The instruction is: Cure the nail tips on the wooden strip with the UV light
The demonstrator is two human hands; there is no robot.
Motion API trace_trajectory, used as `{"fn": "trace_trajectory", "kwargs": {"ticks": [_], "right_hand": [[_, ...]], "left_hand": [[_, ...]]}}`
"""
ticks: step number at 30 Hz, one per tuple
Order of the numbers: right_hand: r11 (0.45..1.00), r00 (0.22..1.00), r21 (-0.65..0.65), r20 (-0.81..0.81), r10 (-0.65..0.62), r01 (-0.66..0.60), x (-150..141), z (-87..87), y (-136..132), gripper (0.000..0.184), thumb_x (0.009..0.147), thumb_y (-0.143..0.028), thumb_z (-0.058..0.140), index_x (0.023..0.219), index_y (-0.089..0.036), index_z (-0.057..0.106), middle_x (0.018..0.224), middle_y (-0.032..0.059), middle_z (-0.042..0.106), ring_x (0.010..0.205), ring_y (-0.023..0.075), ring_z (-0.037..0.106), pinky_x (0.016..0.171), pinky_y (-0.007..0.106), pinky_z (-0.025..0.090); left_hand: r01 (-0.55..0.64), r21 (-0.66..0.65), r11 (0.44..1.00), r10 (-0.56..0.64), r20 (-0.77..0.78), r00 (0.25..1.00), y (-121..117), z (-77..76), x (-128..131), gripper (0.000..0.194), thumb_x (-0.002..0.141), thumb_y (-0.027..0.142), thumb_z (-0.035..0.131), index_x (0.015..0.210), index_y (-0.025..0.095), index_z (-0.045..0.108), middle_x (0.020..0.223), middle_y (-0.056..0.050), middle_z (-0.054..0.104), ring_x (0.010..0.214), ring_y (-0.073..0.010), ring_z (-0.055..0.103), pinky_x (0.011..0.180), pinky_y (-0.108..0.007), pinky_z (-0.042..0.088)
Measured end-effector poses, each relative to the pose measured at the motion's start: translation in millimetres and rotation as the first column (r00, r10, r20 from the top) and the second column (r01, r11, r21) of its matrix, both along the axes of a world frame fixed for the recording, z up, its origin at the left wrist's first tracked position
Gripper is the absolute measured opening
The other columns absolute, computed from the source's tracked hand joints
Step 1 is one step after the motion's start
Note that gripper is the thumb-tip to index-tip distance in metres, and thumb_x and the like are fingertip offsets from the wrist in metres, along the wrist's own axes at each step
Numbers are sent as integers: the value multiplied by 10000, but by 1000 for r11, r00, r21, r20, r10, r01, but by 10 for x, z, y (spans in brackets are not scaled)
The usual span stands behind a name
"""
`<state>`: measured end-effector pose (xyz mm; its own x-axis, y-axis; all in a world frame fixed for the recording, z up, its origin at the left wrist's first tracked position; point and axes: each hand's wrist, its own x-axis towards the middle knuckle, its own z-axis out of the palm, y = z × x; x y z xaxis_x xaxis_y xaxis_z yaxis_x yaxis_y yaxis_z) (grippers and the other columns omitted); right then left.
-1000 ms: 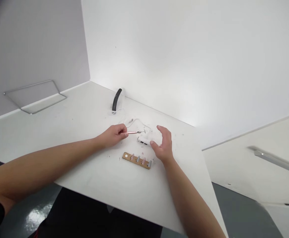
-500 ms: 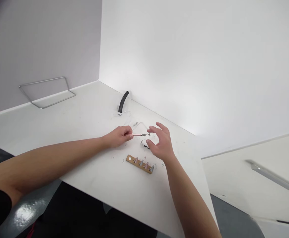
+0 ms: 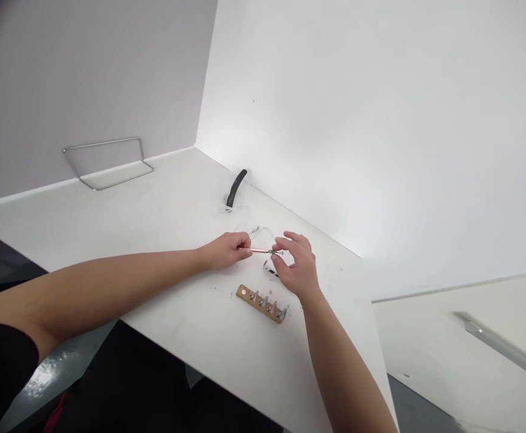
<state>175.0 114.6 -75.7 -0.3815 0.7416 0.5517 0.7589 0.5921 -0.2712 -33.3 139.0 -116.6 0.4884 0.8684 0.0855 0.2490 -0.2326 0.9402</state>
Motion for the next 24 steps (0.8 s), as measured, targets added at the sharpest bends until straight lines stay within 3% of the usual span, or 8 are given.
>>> {"fn": "trace_trajectory", "kwargs": {"ticks": [13, 20, 24], "right_hand": [[994, 995, -101, -96, 34, -43, -6, -42, 60, 378, 672, -198, 619, 1037, -249, 536, 790, 27, 660, 1068, 249, 518, 899, 504, 406], [977, 946, -193, -322, 24, -90, -19, -85, 94, 458, 645, -178, 651, 1083, -213, 522, 761, 21, 629, 786, 194, 621, 894, 472, 406], [972, 920, -219, -392, -3, -90, -66, -81, 117, 431, 626, -184, 670, 1040, -201, 550, 741, 20, 632, 741, 188, 622, 862, 473, 418]], "left_hand": [[10, 60, 998, -9, -21, 1000, 29, -46, 3, 199, 734, 382, 467, 680, 191, 447, 634, 13, 488, 570, -116, 406, 515, -245, 318], [4, 78, 997, -4, -6, 1000, 9, -24, 9, 193, 740, 366, 465, 681, 184, 438, 634, 12, 483, 566, -110, 408, 521, -245, 313], [5, 78, 997, -3, -21, 1000, 15, -18, 3, 195, 748, 371, 454, 696, 184, 437, 638, 13, 483, 571, -110, 413, 519, -243, 312]]}}
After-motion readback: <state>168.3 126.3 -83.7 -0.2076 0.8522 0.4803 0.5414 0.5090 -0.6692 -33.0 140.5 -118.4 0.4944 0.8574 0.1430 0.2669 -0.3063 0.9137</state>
